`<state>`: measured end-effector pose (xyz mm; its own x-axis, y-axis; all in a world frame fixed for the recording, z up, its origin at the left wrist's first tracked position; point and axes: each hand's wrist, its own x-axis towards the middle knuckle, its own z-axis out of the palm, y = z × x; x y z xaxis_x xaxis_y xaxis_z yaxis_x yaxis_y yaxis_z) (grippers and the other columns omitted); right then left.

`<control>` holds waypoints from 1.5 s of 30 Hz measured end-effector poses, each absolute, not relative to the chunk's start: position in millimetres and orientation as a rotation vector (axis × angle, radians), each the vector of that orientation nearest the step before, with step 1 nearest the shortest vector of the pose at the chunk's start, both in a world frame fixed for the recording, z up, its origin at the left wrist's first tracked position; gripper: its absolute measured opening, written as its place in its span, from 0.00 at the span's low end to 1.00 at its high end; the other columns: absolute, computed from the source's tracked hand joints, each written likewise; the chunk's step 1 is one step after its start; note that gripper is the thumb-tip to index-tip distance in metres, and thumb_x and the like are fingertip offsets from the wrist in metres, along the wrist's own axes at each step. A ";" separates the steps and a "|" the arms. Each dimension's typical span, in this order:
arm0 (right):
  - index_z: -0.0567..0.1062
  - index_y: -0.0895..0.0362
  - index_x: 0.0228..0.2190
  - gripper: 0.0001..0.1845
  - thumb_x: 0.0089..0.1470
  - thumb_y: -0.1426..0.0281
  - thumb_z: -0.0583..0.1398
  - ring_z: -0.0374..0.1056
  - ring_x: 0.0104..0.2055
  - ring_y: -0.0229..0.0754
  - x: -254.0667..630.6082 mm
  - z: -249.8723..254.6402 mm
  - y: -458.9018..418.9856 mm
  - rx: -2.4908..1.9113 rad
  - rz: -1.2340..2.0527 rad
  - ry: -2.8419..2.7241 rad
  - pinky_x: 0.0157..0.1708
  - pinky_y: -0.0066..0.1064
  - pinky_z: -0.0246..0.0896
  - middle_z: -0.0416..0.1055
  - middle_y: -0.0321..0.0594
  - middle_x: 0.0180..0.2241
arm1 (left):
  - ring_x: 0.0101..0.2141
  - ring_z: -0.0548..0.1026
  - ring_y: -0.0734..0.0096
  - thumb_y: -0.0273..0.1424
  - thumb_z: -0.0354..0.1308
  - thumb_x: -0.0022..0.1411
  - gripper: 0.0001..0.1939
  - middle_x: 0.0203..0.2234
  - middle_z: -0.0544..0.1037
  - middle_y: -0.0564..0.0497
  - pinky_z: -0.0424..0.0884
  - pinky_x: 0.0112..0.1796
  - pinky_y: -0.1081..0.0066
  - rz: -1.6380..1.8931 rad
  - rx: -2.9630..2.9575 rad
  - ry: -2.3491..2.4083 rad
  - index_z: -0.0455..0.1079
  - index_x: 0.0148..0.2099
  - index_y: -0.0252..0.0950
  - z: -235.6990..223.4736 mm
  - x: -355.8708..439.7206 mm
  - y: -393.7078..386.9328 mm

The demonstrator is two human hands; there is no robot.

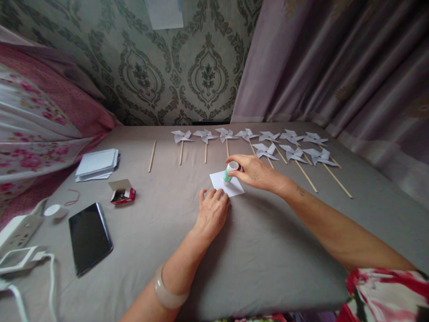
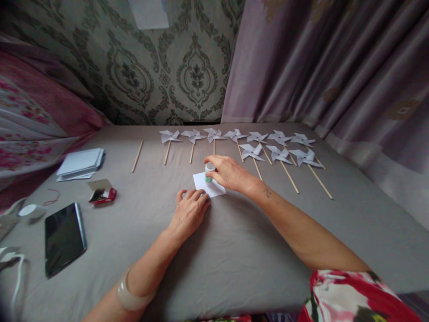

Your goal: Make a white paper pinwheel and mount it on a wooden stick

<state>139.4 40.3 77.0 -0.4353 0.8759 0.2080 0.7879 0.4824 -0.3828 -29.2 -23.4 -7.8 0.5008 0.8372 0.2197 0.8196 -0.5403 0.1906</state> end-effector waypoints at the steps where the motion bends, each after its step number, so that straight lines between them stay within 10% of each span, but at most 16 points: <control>1: 0.73 0.57 0.44 0.15 0.53 0.72 0.60 0.71 0.36 0.41 138.4 78.2 39.8 -1.385 0.324 -2.378 0.40 0.31 0.61 0.76 0.42 0.38 | 0.46 0.69 0.60 0.29 0.46 0.67 0.10 0.44 0.75 0.47 0.55 0.51 0.52 0.446 2.667 1.473 0.68 0.44 0.39 -7.6 -29.3 -23.5; 45: 0.76 0.57 0.41 0.17 0.54 0.59 0.62 0.72 0.37 0.46 129.2 67.1 38.3 -1.501 0.151 -2.306 0.39 0.33 0.61 0.77 0.45 0.37 | 0.46 0.69 0.59 0.28 0.45 0.67 0.11 0.43 0.75 0.47 0.53 0.52 0.52 0.447 2.631 1.480 0.69 0.44 0.39 -7.5 -29.2 -23.3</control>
<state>129.2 38.3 67.1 -0.3547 0.8988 0.2577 0.8576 0.4225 -0.2932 -29.2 -23.3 -7.5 0.4879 0.8476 0.2085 0.8214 -0.5267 0.2190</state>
